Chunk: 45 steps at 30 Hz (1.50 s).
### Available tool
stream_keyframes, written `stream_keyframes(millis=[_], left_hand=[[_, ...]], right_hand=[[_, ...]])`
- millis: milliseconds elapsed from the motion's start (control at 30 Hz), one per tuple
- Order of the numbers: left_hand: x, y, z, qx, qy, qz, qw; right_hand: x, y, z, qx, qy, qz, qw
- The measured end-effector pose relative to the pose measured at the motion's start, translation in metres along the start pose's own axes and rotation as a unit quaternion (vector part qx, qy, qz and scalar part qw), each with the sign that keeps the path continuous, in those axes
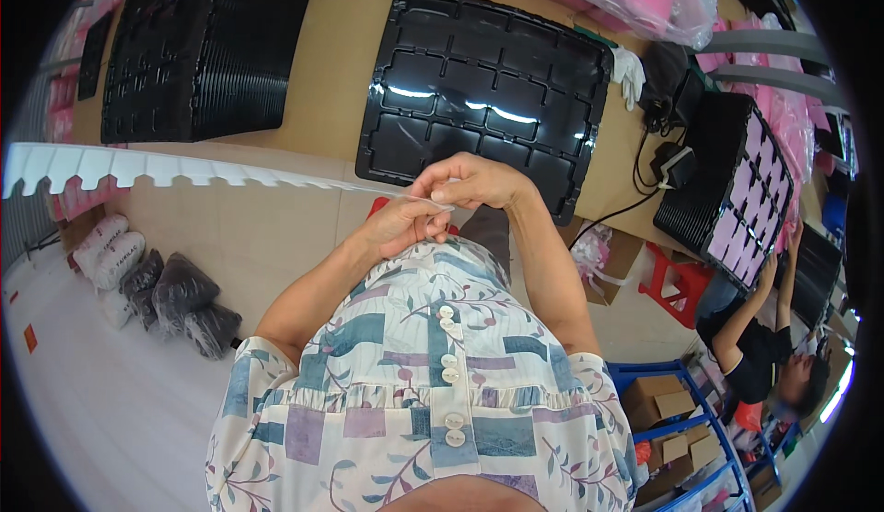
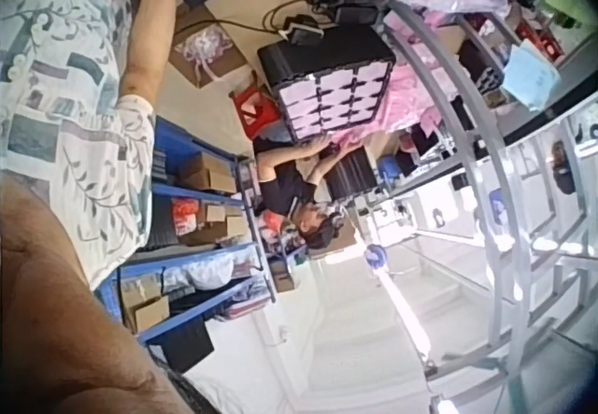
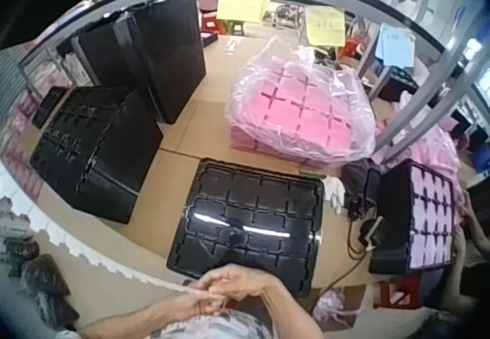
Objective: The person assembles black plastic trays by applying adhesive strips from a roll to the tray surface and then placing pink plastic inserts into the compartments. The process is repeated for multiple trays in a repetitive assembly line fashion.
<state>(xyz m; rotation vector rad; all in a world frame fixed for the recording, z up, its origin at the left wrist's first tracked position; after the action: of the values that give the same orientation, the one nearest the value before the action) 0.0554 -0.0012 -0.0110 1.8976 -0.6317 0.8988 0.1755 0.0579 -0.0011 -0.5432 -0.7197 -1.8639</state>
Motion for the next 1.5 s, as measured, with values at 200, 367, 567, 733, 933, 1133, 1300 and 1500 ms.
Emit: stream_keyframes(millis=[200, 367, 567, 733, 933, 1133, 1300, 1500], left_hand=[[0.008, 0.015, -0.012, 0.036, -0.113, -0.017, 0.993], [0.036, 0.058, -0.044, 0.135, -0.502, -0.161, 0.839], [0.065, 0.055, -0.071, 0.215, -0.479, -0.303, 0.795], [0.062, 0.021, -0.067, 0.181, -0.450, -0.219, 0.847], [0.058, -0.038, -0.046, 0.140, -0.547, -0.105, 0.819], [0.067, -0.107, -0.032, 0.218, -0.715, -0.015, 0.664], [0.090, -0.135, -0.036, 0.333, -0.774, -0.006, 0.538], [0.091, -0.143, -0.035, 0.323, -0.811, 0.043, 0.485]], right_hand=[[0.007, -0.002, -0.003, -0.053, 0.102, -0.028, 0.993], [0.015, 0.020, 0.020, -0.145, 0.259, -0.274, 0.915], [0.043, 0.053, 0.025, -0.149, 0.341, -0.386, 0.844], [0.046, 0.077, 0.002, -0.105, 0.287, -0.387, 0.870], [0.037, 0.106, -0.048, -0.097, 0.207, -0.427, 0.875], [0.020, 0.144, -0.071, -0.048, 0.175, -0.568, 0.803], [0.009, 0.152, -0.054, 0.039, 0.256, -0.659, 0.706], [0.012, 0.143, -0.046, 0.115, 0.328, -0.676, 0.650]])
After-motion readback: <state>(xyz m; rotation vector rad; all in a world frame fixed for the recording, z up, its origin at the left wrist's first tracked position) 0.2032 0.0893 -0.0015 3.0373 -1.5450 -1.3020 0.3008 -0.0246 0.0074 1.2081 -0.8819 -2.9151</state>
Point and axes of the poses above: each hand's wrist, its own y-axis away from the middle knuckle, its own x-axis out of the palm, z = x × y, the point moved 5 cm from there along -y, towards the middle knuckle, and after that the axes turned 7 degrees about z, right-handed, at the moved point
